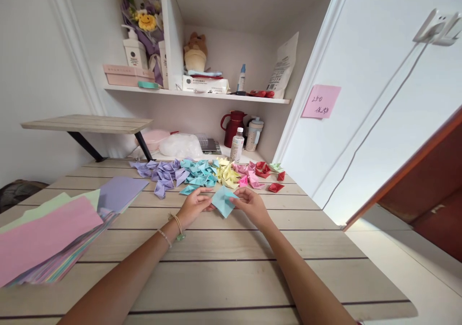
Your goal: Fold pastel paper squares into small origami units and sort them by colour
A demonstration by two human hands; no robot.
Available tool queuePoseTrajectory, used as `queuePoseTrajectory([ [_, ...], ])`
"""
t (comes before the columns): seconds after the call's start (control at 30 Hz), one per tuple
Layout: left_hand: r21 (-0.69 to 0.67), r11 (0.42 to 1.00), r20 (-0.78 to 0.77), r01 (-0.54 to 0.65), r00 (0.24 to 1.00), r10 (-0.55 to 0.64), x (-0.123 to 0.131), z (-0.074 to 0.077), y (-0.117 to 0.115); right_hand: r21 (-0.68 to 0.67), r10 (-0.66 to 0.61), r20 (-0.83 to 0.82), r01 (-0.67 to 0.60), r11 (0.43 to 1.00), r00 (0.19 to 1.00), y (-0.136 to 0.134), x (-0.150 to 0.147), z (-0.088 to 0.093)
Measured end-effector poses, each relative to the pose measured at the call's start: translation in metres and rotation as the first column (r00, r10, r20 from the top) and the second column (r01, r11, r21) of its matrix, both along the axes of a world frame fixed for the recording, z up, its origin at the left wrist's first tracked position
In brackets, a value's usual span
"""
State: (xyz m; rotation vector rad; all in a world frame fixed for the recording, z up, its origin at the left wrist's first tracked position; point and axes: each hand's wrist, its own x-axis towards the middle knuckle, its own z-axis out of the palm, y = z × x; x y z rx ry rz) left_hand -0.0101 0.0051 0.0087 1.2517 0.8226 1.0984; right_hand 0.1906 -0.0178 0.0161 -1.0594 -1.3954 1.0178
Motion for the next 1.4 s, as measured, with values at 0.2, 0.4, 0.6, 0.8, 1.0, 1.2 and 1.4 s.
queuePoseTrajectory([
  [0.2,0.059,0.998,-0.053,-0.017,0.998,0.020,0.000,0.000,0.001,0.132,0.055,0.259,-0.092,0.987,0.964,-0.005,0.000,0.006],
  [0.4,0.110,0.989,-0.100,0.095,0.991,-0.084,0.000,0.007,-0.004,0.057,0.139,0.036,-0.141,0.988,0.990,-0.005,-0.004,0.003],
  [0.6,0.132,0.987,-0.096,0.094,0.992,-0.081,0.000,0.011,-0.008,0.055,0.217,0.015,-0.217,0.975,0.976,-0.004,-0.010,-0.001],
  [0.8,0.115,0.984,-0.044,0.133,0.991,-0.129,0.005,-0.002,-0.006,-0.035,0.067,-0.050,-0.069,0.997,0.997,0.001,-0.012,-0.009],
  [1.0,0.163,0.986,-0.082,0.032,0.996,-0.019,0.008,-0.007,-0.005,0.083,-0.011,0.017,0.010,0.997,1.000,0.001,-0.016,-0.012],
  [1.2,0.234,0.972,-0.125,-0.008,0.991,0.038,0.007,-0.002,-0.006,0.197,-0.058,0.289,0.000,0.980,0.956,-0.003,-0.013,-0.008],
  [1.4,0.349,0.933,-0.220,-0.089,0.960,0.174,0.003,-0.006,0.000,0.260,-0.077,0.406,-0.034,0.965,0.911,-0.008,-0.013,0.000],
])
